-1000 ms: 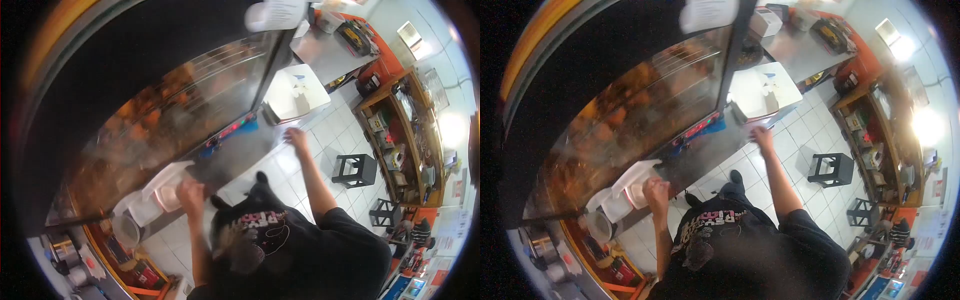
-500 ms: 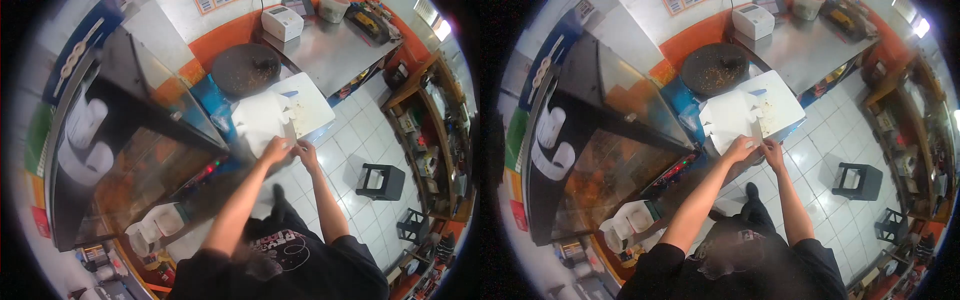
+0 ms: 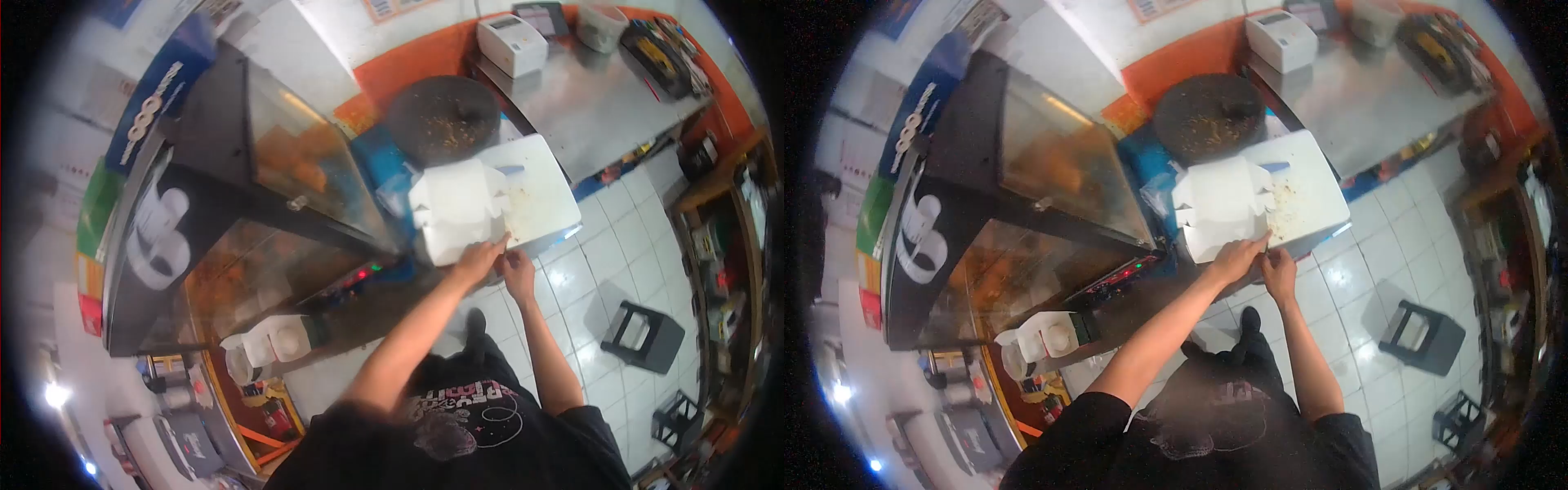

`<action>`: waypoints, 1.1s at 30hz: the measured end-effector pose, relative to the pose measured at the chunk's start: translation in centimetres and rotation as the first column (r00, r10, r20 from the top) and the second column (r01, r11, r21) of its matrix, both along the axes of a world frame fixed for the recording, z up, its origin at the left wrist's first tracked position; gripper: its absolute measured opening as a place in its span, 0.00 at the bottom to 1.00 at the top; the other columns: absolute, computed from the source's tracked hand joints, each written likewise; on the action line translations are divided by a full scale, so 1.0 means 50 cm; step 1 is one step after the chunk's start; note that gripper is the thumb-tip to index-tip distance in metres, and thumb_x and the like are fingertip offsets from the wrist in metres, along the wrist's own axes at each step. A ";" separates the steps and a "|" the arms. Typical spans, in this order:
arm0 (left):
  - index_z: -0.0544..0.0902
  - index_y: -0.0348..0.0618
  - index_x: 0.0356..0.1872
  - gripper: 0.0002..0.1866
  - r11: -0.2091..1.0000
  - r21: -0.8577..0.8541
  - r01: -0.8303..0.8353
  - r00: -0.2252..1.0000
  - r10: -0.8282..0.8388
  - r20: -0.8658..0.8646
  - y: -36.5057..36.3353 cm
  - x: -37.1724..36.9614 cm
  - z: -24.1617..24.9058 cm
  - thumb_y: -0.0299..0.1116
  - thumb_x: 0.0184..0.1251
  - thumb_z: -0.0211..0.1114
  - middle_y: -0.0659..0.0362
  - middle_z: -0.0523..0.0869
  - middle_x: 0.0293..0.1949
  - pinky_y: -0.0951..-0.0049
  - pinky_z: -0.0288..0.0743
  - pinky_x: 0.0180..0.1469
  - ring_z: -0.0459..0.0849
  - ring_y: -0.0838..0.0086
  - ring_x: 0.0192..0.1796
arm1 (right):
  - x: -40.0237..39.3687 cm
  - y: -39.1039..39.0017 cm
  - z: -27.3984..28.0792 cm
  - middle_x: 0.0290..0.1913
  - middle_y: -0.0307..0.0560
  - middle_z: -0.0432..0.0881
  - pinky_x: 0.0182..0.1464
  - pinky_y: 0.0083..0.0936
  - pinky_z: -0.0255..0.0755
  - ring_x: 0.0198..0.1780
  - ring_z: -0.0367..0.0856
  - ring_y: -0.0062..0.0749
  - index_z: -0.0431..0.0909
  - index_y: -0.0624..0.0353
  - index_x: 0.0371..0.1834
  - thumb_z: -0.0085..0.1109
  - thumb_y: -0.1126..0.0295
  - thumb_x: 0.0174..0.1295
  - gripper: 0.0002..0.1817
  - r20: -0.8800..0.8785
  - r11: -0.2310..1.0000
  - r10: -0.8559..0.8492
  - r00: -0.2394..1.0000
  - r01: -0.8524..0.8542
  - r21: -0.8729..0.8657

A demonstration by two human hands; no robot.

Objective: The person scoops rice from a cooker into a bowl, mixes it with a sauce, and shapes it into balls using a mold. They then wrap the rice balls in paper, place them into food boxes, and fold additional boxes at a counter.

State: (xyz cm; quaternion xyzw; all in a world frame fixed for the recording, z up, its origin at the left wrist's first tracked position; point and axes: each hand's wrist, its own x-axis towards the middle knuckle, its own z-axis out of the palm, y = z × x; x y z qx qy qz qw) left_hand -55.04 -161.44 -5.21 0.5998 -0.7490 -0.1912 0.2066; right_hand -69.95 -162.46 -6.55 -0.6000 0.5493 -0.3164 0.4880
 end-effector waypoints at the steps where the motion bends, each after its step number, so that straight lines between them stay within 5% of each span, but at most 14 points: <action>1: 0.61 0.44 0.71 0.36 0.996 0.093 0.000 1.000 0.002 -0.018 -0.007 0.005 0.022 0.24 0.58 0.59 0.46 0.84 0.37 0.54 0.76 0.39 0.83 0.50 0.37 | -0.004 0.001 0.012 0.37 0.57 0.85 0.42 0.30 0.78 0.39 0.86 0.38 0.76 0.71 0.43 0.59 0.74 0.58 0.12 -0.020 1.000 -0.004 1.000 0.004 -0.031; 3: 0.56 0.48 0.74 0.43 0.991 0.018 -0.129 0.981 0.130 -0.146 -0.012 -0.007 0.106 0.25 0.54 0.63 0.46 0.84 0.36 0.54 0.76 0.39 0.83 0.49 0.38 | -0.002 -0.003 0.006 0.35 0.57 0.85 0.40 0.30 0.78 0.38 0.86 0.38 0.76 0.69 0.41 0.60 0.74 0.58 0.11 -0.034 0.992 0.017 0.999 -0.021 -0.128; 5: 0.56 0.34 0.71 0.43 0.966 -0.072 -0.248 0.947 0.227 -0.226 -0.008 -0.004 0.194 0.29 0.52 0.64 0.44 0.83 0.33 0.53 0.75 0.40 0.82 0.49 0.35 | -0.003 -0.008 -0.028 0.34 0.53 0.85 0.38 0.26 0.79 0.37 0.85 0.32 0.76 0.69 0.41 0.61 0.73 0.61 0.11 0.109 0.998 0.001 0.994 -0.007 0.056; 7: 0.72 0.31 0.59 0.29 0.935 -0.165 -0.313 0.943 0.286 -0.169 0.009 0.001 0.280 0.29 0.54 0.65 0.46 0.83 0.30 0.55 0.74 0.37 0.83 0.52 0.33 | 0.000 -0.013 -0.031 0.39 0.55 0.84 0.41 0.28 0.79 0.40 0.84 0.34 0.75 0.71 0.43 0.61 0.72 0.62 0.13 0.148 0.998 0.043 0.988 -0.048 0.029; 9: 0.81 0.36 0.39 0.11 0.984 -0.044 -0.174 0.969 0.179 0.173 0.015 0.013 0.313 0.31 0.57 0.64 0.50 0.84 0.29 0.60 0.73 0.37 0.84 0.57 0.32 | 0.002 -0.012 -0.017 0.40 0.55 0.83 0.43 0.31 0.78 0.42 0.84 0.36 0.75 0.72 0.47 0.59 0.70 0.64 0.15 0.031 0.992 0.125 0.992 -0.125 -0.003; 10: 0.80 0.41 0.27 0.06 0.973 -0.128 -0.191 0.952 0.215 0.220 0.030 0.009 0.327 0.31 0.60 0.63 0.53 0.84 0.30 0.63 0.73 0.39 0.85 0.63 0.33 | -0.006 -0.008 -0.018 0.44 0.56 0.82 0.45 0.32 0.77 0.45 0.83 0.37 0.73 0.71 0.51 0.58 0.68 0.65 0.17 0.035 0.990 0.141 0.989 -0.141 -0.007; 15: 0.81 0.36 0.37 0.09 0.956 -0.219 -0.198 0.951 0.241 0.192 0.107 0.000 0.423 0.32 0.62 0.64 0.53 0.85 0.32 0.63 0.73 0.44 0.85 0.66 0.37 | -0.004 0.055 0.084 0.58 0.56 0.74 0.55 0.31 0.71 0.54 0.76 0.35 0.64 0.68 0.64 0.59 0.64 0.66 0.28 0.077 0.988 0.151 0.986 -0.150 -0.024; 17: 0.78 0.32 0.50 0.18 0.848 -0.429 -0.310 0.949 0.307 -0.079 0.141 -0.012 0.449 0.33 0.63 0.65 0.54 0.86 0.34 0.63 0.74 0.47 0.85 0.64 0.38 | 0.004 0.088 0.123 0.68 0.58 0.64 0.67 0.36 0.59 0.66 0.65 0.43 0.51 0.66 0.73 0.54 0.57 0.69 0.37 0.353 0.940 0.339 0.872 -0.332 -0.083; 18: 0.71 0.32 0.62 0.26 0.863 -0.397 -0.312 0.948 0.309 -0.072 0.155 -0.016 0.463 0.33 0.64 0.64 0.54 0.86 0.35 0.64 0.74 0.49 0.85 0.63 0.38 | 0.007 0.091 0.107 0.74 0.59 0.54 0.73 0.38 0.46 0.74 0.53 0.48 0.46 0.65 0.75 0.50 0.52 0.70 0.40 0.314 0.913 0.407 0.858 -0.390 -0.119; 23: 0.71 0.35 0.64 0.27 0.799 -0.468 -0.378 0.924 0.296 -0.240 0.221 -0.018 0.516 0.31 0.65 0.63 0.52 0.85 0.34 0.63 0.76 0.49 0.85 0.64 0.37 | 0.017 0.094 0.201 0.74 0.55 0.53 0.71 0.38 0.52 0.73 0.54 0.41 0.44 0.62 0.76 0.36 0.52 0.76 0.34 0.246 0.897 0.360 0.900 -0.261 -0.357; 25: 0.71 0.36 0.65 0.27 0.822 -0.412 -0.393 0.907 0.274 -0.319 0.242 -0.019 0.535 0.30 0.64 0.63 0.51 0.85 0.33 0.63 0.77 0.49 0.85 0.64 0.36 | 0.015 0.091 0.273 0.78 0.59 0.40 0.76 0.39 0.41 0.78 0.42 0.49 0.41 0.62 0.77 0.30 0.50 0.76 0.35 0.311 0.897 0.377 0.872 -0.261 -0.356; 27: 0.75 0.36 0.61 0.25 0.805 -0.461 -0.373 0.889 0.167 -0.427 0.254 -0.020 0.549 0.27 0.62 0.63 0.51 0.85 0.30 0.61 0.78 0.44 0.85 0.64 0.31 | 0.038 0.103 0.358 0.78 0.59 0.42 0.75 0.37 0.44 0.78 0.44 0.47 0.44 0.59 0.77 0.30 0.55 0.77 0.31 0.218 0.830 0.351 0.910 -0.195 -0.523; 31: 0.77 0.36 0.59 0.24 0.783 -0.514 -0.350 0.907 0.147 -0.395 0.266 -0.014 0.571 0.26 0.59 0.64 0.50 0.86 0.28 0.61 0.78 0.38 0.84 0.63 0.28 | 0.083 0.102 0.443 0.70 0.54 0.59 0.70 0.33 0.54 0.71 0.58 0.38 0.56 0.62 0.72 0.36 0.60 0.76 0.26 0.531 0.942 0.267 0.804 -0.102 -0.319; 33: 0.78 0.37 0.58 0.24 0.816 -0.335 -0.470 0.876 0.388 -0.285 0.287 -0.012 0.596 0.25 0.57 0.65 0.49 0.86 0.30 0.62 0.76 0.41 0.85 0.63 0.29 | 0.079 0.103 0.455 0.66 0.51 0.65 0.68 0.32 0.57 0.68 0.62 0.35 0.60 0.64 0.69 0.40 0.63 0.75 0.23 0.660 0.979 0.186 0.727 -0.080 -0.189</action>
